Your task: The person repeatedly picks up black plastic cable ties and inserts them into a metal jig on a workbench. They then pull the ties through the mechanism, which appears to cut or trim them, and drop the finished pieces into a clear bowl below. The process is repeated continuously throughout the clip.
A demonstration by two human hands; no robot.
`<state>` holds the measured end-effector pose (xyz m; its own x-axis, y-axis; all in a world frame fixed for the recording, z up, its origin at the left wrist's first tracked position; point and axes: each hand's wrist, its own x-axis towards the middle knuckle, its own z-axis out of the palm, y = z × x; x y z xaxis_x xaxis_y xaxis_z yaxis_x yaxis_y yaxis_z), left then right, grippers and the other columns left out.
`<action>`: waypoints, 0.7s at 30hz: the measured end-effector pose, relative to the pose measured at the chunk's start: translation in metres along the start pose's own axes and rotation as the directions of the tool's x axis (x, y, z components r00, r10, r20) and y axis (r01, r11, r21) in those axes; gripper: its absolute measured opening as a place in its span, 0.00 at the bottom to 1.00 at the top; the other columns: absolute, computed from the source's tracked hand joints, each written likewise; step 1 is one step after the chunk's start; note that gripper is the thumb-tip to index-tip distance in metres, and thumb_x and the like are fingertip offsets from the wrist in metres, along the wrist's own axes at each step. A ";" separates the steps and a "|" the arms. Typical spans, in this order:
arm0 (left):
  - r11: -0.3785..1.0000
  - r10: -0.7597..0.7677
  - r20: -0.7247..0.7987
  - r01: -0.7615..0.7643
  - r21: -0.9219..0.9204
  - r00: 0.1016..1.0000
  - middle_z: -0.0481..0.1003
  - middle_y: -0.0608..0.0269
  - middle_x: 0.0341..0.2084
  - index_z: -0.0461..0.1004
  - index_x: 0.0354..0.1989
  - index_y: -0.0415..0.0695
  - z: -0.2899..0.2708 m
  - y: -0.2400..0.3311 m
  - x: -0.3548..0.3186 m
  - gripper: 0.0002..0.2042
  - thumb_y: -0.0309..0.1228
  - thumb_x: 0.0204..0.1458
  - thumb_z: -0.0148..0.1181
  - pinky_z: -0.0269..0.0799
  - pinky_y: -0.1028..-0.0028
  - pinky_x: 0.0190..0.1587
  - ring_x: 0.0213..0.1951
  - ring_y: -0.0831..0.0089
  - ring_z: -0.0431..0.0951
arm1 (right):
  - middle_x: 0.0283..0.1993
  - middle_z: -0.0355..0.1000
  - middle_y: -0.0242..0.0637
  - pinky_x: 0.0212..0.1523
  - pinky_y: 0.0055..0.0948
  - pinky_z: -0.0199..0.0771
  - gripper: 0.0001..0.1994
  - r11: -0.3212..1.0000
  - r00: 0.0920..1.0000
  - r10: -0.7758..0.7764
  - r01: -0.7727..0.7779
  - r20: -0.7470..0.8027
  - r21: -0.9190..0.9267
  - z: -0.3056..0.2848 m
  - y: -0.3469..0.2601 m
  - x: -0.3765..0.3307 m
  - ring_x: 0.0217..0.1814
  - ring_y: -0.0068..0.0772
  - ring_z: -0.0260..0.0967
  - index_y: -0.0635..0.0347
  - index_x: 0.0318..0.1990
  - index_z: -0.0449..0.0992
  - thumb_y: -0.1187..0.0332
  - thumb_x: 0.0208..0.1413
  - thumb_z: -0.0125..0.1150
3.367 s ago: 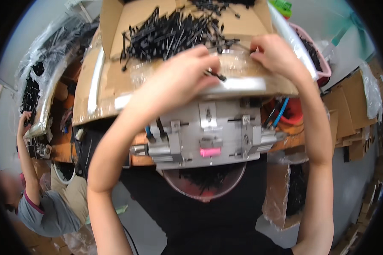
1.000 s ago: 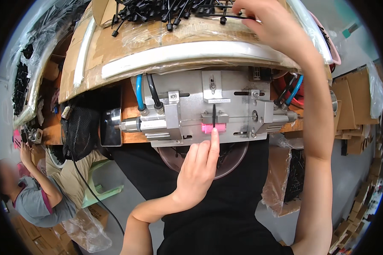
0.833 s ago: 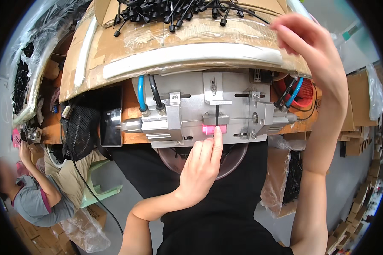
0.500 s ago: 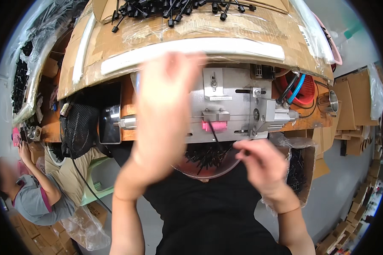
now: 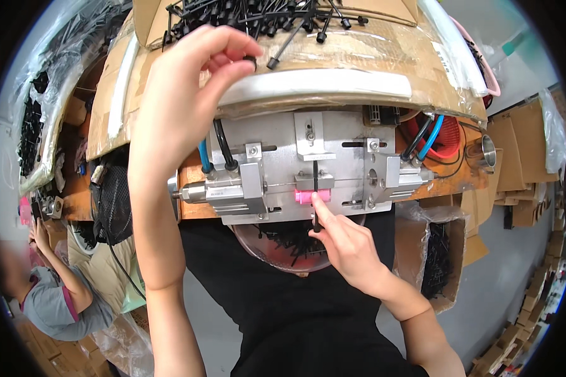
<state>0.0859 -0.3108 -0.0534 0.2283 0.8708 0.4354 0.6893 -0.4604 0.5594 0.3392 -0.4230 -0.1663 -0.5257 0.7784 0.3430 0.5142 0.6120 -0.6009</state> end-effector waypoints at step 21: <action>0.984 0.024 -0.149 0.002 0.178 0.989 0.73 0.51 0.45 0.60 0.65 0.30 0.054 0.076 -0.125 0.40 0.14 0.37 0.67 0.68 0.68 0.46 0.35 0.63 0.71 | 0.35 0.75 0.34 0.29 0.22 0.69 0.11 0.958 0.974 0.137 -0.085 -0.179 0.272 -0.165 0.045 0.140 0.31 0.20 0.70 0.65 0.49 0.75 0.70 0.63 0.54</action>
<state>0.1470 -0.4454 -0.1031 0.1403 0.8240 0.5489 0.8010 -0.4203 0.4262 0.4011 -0.2635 -0.0265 -0.3201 0.8674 0.3811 0.3530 0.4825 -0.8016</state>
